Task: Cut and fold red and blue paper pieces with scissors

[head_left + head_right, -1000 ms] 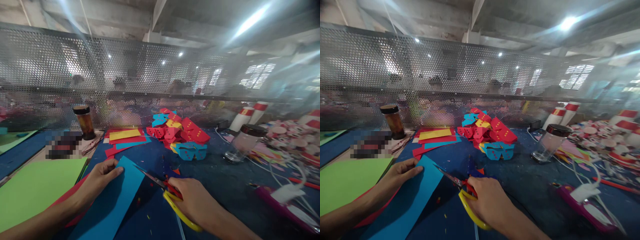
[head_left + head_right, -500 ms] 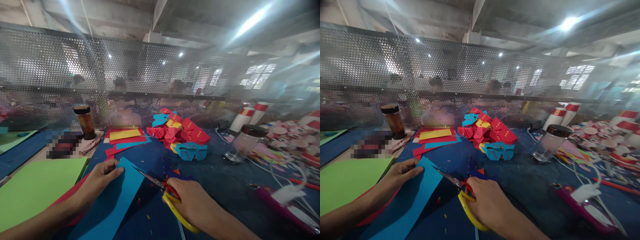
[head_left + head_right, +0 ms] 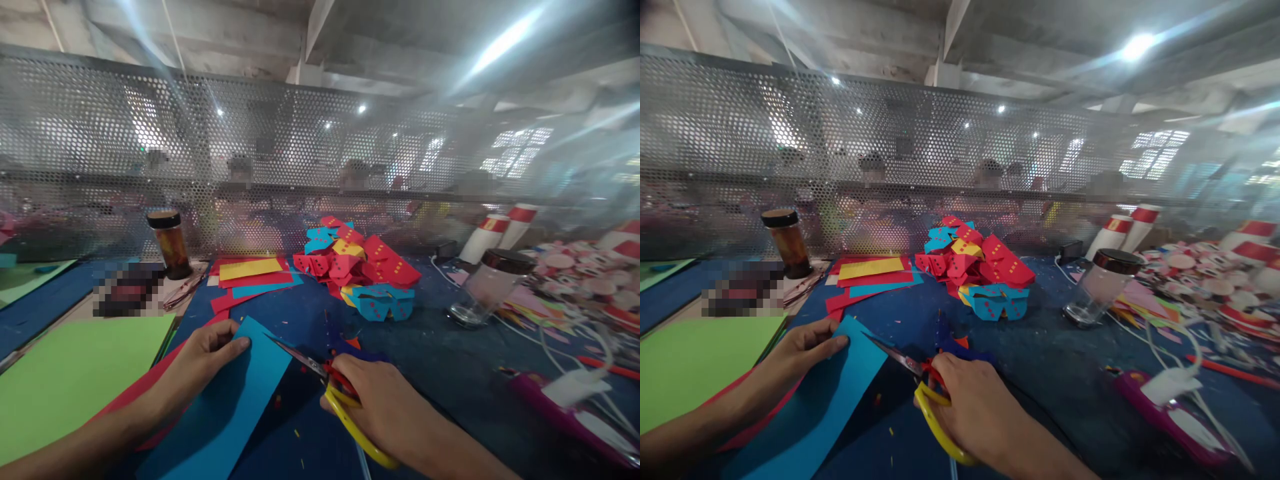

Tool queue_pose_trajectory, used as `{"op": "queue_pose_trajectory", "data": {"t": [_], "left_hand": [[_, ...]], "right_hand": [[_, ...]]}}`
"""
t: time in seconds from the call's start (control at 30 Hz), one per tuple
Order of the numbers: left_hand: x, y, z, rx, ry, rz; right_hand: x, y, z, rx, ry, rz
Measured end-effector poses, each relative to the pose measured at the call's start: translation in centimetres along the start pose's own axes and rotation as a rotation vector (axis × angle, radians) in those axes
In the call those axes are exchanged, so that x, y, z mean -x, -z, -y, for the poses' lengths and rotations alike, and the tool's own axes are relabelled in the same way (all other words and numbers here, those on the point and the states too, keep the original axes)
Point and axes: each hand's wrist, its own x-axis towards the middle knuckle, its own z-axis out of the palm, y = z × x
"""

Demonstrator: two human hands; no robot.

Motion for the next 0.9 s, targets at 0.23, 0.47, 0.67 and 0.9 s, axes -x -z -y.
{"op": "queue_pose_trajectory", "data": {"t": [0.23,0.47,0.67,0.9], "left_hand": [[0.2,-0.2,-0.3,0.029,0.01,0.05],[0.4,-0.3,-0.2,-0.009,-0.015,0.03],[0.6,-0.6,0.0,-0.002,-0.016,0.057],[0.4,-0.3,0.7,-0.011,-0.023,0.085]], "right_hand": [[0.0,-0.1,0.1,0.008,0.015,-0.017],[0.0,-0.3,0.1,0.031,0.046,-0.025],[0.0,0.0,0.5,0.002,0.029,-0.029],[0.1,0.1,0.7,-0.015,0.013,-0.01]]}}
